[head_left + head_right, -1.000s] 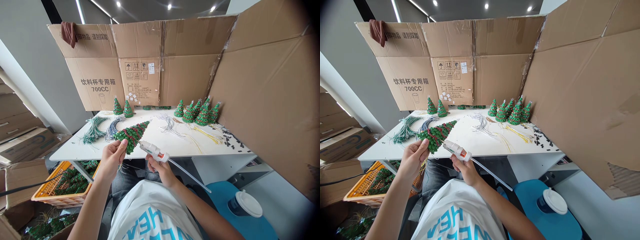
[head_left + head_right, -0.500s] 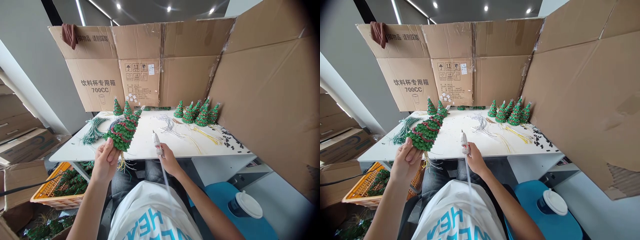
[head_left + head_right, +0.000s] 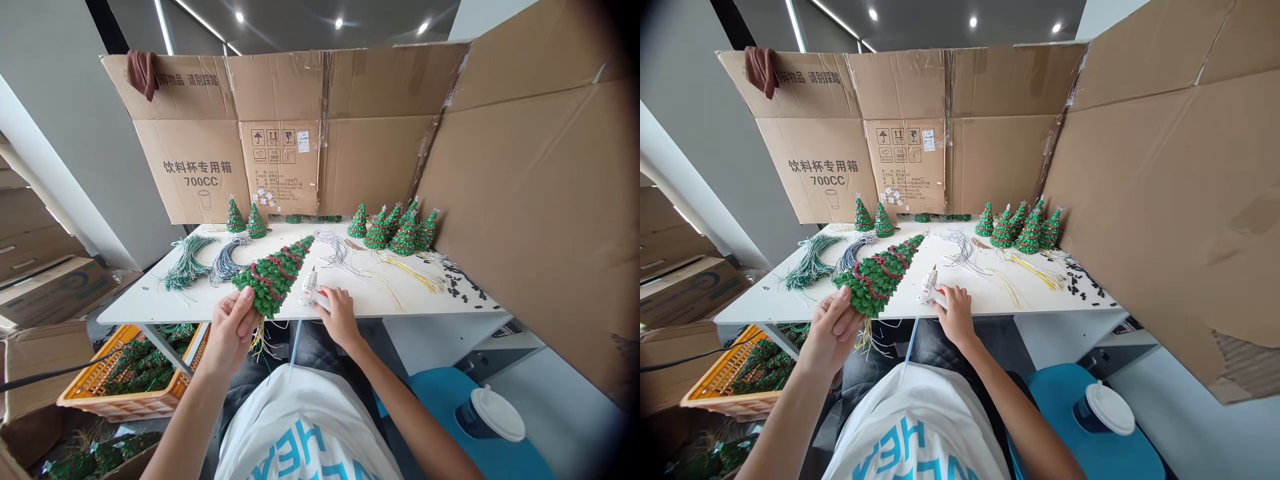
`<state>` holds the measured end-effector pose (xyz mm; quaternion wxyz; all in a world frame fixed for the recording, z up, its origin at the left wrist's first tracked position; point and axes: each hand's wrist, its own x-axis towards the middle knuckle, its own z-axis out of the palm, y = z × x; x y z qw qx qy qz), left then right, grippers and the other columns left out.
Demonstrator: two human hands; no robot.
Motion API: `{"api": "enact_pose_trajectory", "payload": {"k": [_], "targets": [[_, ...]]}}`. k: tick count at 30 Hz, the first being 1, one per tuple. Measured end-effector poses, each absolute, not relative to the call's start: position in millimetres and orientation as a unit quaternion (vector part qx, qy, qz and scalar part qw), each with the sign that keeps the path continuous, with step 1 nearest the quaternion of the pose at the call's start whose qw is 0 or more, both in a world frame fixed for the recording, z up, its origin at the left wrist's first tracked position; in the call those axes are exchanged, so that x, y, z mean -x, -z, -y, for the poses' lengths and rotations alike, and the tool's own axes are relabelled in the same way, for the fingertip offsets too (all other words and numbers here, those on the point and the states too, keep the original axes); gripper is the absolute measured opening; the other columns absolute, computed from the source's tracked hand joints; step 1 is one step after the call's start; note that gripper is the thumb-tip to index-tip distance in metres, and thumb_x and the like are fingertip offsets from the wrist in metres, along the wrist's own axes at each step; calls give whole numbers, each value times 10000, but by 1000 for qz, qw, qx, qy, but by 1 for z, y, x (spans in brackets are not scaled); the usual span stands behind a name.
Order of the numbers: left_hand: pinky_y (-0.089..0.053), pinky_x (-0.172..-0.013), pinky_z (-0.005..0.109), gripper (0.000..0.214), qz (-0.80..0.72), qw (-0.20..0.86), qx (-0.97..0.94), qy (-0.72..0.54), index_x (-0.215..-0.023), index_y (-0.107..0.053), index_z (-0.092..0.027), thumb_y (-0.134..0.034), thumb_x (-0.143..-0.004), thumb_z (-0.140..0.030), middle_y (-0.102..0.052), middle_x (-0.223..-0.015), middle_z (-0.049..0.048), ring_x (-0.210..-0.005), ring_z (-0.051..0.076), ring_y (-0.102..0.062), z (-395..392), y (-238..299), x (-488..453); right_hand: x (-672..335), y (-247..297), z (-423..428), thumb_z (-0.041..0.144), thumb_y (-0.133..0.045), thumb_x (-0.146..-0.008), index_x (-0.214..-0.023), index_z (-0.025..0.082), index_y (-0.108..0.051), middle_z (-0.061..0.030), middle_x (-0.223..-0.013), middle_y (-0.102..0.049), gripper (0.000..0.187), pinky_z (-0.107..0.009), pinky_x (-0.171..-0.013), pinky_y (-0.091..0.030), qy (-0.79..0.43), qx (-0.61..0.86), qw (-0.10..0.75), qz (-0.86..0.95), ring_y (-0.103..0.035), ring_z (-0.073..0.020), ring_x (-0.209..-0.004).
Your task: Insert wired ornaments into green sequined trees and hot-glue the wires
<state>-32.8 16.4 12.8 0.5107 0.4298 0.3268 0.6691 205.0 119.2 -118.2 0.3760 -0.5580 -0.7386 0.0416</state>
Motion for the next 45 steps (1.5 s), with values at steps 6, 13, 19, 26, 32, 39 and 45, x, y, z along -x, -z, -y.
{"api": "enact_pose_trajectory", "payload": {"k": [6,13,19,26,32,39,45], "targets": [[-233,-478,265,687,-323,527,-442,-651,-555,-396,-216,-854,-901,-593,-279,-424,-99,-432,57,-161,-13,-11,23,-205,112,-115,423,-729,-1046,-1321,198,-701,-105,-1365,-708,357,-528,-1051,-590,-76,553,386,734,-703,-284,-1206],[-185,-484,274,706,-315,548,-456,-627,-556,-370,-219,-853,-894,-608,-277,-417,-97,-424,58,-177,-8,-9,18,-208,65,-95,523,-666,-1042,-1194,201,-701,-84,-1179,-717,357,-493,-1017,-541,-230,491,511,667,-672,-264,-1090],[-126,-482,262,611,-297,568,-473,-604,-649,-438,-223,-812,-926,-618,-274,-435,-114,-433,58,-134,-3,1,2,-190,12,-38,520,-406,-1094,-1438,301,-610,-99,-1292,-748,456,-448,-920,-586,-464,338,546,610,-723,-282,-1105],[-173,-481,250,408,-260,603,-527,-540,-798,-618,-187,-787,-987,-507,-400,-453,-97,-413,50,-226,-1,18,-7,-176,-11,-1,402,-671,-960,-1441,391,-653,3,-1344,-788,482,-475,-1041,-582,-726,163,538,398,-695,-299,-1277],[-237,-500,258,391,-234,633,-537,-507,-819,-687,-168,-834,-907,-520,-530,-510,-41,-445,74,-356,-2,8,0,-173,-12,2,393,-743,-902,-1411,350,-674,-19,-1265,-830,516,-499,-1005,-607,-740,168,555,339,-724,-329,-1243],[-260,-511,261,304,-230,659,-533,-478,-781,-713,-162,-814,-931,-406,-541,-543,-34,-465,79,-394,-7,9,1,-173,-16,8,354,-735,-905,-1400,337,-670,-15,-1248,-826,500,-474,-987,-608,-725,172,575,338,-718,-311,-1238],[-225,-530,269,336,-233,659,-547,-462,-861,-752,-158,-809,-972,-470,-562,-550,-33,-474,69,-349,-11,13,2,-174,-18,7,337,-720,-916,-1424,332,-644,-20,-1273,-812,513,-502,-1021,-585,-704,173,597,343,-696,-327,-1269]]}}
